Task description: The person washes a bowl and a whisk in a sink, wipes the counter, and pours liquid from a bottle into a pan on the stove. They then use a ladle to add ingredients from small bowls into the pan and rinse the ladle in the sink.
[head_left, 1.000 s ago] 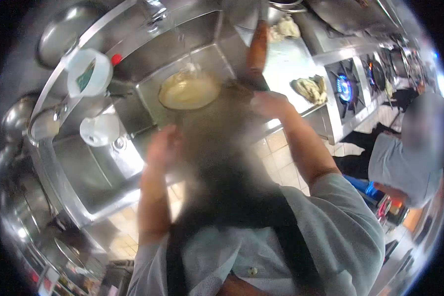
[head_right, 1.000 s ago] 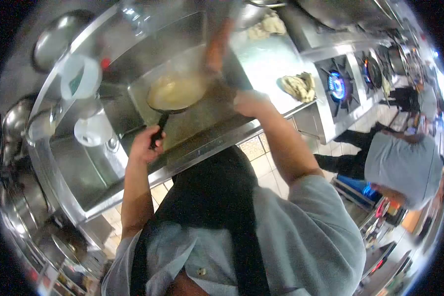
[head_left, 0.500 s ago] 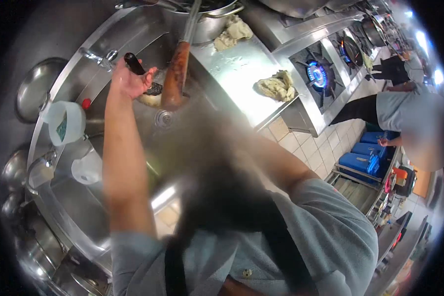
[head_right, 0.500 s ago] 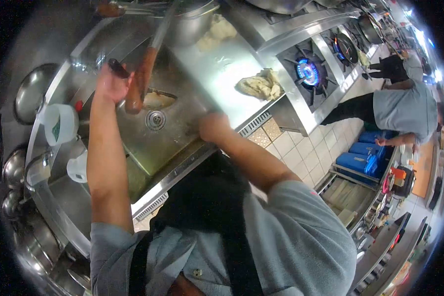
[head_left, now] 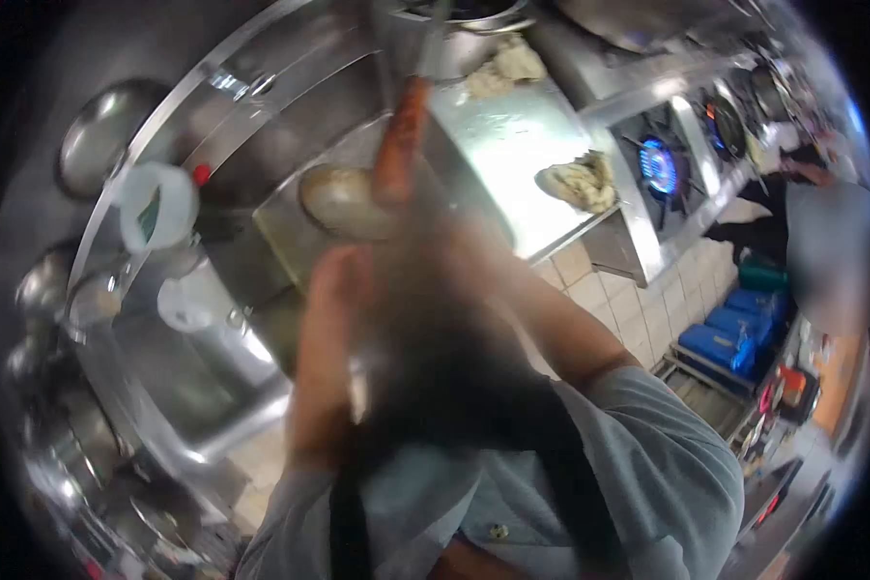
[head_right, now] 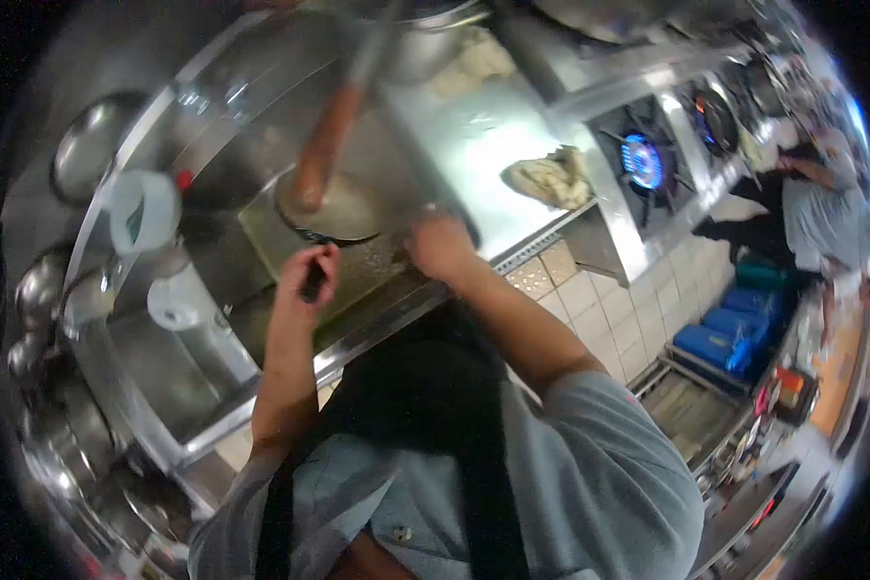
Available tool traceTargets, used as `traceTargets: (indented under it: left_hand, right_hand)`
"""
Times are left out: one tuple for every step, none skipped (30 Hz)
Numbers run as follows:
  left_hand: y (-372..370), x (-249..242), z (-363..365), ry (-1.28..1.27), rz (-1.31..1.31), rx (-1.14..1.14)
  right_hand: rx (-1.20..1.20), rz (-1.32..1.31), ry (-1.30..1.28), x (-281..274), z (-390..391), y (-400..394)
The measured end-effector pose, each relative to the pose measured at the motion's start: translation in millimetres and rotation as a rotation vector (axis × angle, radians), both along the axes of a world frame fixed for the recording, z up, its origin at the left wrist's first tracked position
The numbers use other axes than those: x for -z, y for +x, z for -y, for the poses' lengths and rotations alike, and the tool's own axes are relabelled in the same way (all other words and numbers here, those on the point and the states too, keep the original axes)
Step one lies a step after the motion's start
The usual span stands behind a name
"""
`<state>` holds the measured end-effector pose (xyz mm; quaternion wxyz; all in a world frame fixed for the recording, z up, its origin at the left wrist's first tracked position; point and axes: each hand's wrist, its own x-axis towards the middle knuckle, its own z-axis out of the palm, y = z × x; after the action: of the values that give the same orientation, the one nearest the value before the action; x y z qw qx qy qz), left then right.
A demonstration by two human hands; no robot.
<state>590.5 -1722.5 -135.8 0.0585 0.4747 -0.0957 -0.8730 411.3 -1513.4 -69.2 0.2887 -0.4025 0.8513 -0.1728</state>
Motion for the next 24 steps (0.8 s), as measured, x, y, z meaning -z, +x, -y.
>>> traceTargets:
  left_hand:
    - [20, 28, -7, 0.027, 0.054, 0.165]
    - [31, 32, -14, 0.077, 0.098, 0.197]
    - [43, 36, -22, 0.129, 0.141, 0.227]
    - [47, 23, -31, 0.254, 0.053, 0.177]
    - [49, 7, -33, 0.309, 0.002, 0.143]
    - [51, -9, -35, 0.366, -0.048, 0.111]
    - [56, -34, -39, 0.234, -0.043, 0.246]
    - [63, -52, -41, 0.097, -0.037, 0.383]
    - [72, -59, -43, 0.089, -0.036, 0.363]
    - [83, -65, -45, -0.035, -0.039, 0.378]
    - [79, -105, -46, -0.072, -0.053, 0.35]
    - [75, -144, -47, -0.109, -0.068, 0.322]
    - [86, -135, -48, -0.117, -0.07, 0.308]
    - [99, -116, -48, -0.233, -0.108, 0.385]
    - [91, -141, -46, -0.207, -0.11, 0.389]
    - [84, -166, -45, -0.18, -0.111, 0.393]
    - [92, -150, -42, -0.184, -0.112, 0.39]
    - [103, -120, -39, -0.252, -0.147, 0.438]
    - [106, -116, -38, -0.285, -0.164, 0.461]
    - [109, -111, -37, -0.319, -0.181, 0.483]
    - [106, -123, -38, -0.318, -0.149, 0.478]
    - [105, -129, -37, -0.317, -0.116, 0.472]
    - [108, -127, -34, -0.316, -0.115, 0.466]
    - [112, -124, -30, -0.382, -0.119, 0.505]
  right_hand:
    - [-0.077, -0.056, -0.006, -2, 12, 3]
    - [-0.151, -0.115, -0.015, -4, 24, 5]
    - [-0.171, -0.085, -0.002, -6, 40, 10]
    - [-0.205, -0.072, -0.016, 0, 52, 18]
    - [-0.261, 0.07, -0.065, 11, 63, 23]
    - [-0.316, 0.211, -0.106, 23, 73, 28]
    - [-0.341, 0.215, -0.106, 39, 79, 33]
    - [-0.442, 0.263, -0.027, 58, 84, 34]
    - [-0.541, 0.31, 0.052, 69, 92, 33]
    - [-0.56, 0.309, 0.047, 68, 100, 27]
    - [-0.613, 0.195, 0.174, 64, 109, 17]
    - [-0.661, 0.075, 0.298, 58, 120, 11]
    - [-0.555, -0.255, 0.218, 53, 132, 7]
    - [-0.433, -0.577, 0.13, 49, 143, 4]
    - [-0.303, -0.496, 0.024, 49, 161, 2]
    - [-0.171, -0.411, -0.077, 47, 178, 7]
    - [-0.001, -0.37, -0.167, 17, 199, 24]
    - [0.075, -0.277, -0.331, 22, 220, 38]
    - [0.15, -0.18, -0.49, 28, 239, 48]
    - [0.07, -0.203, -0.494, 24, 253, 61]
    - [0.063, -0.169, -0.605, 24, 257, 68]
    - [0.048, -0.136, -0.714, 22, 262, 75]
    - [0.043, -0.133, -0.714, 23, 257, 68]
    - [-0.136, -0.063, -0.544, 27, 246, 51]
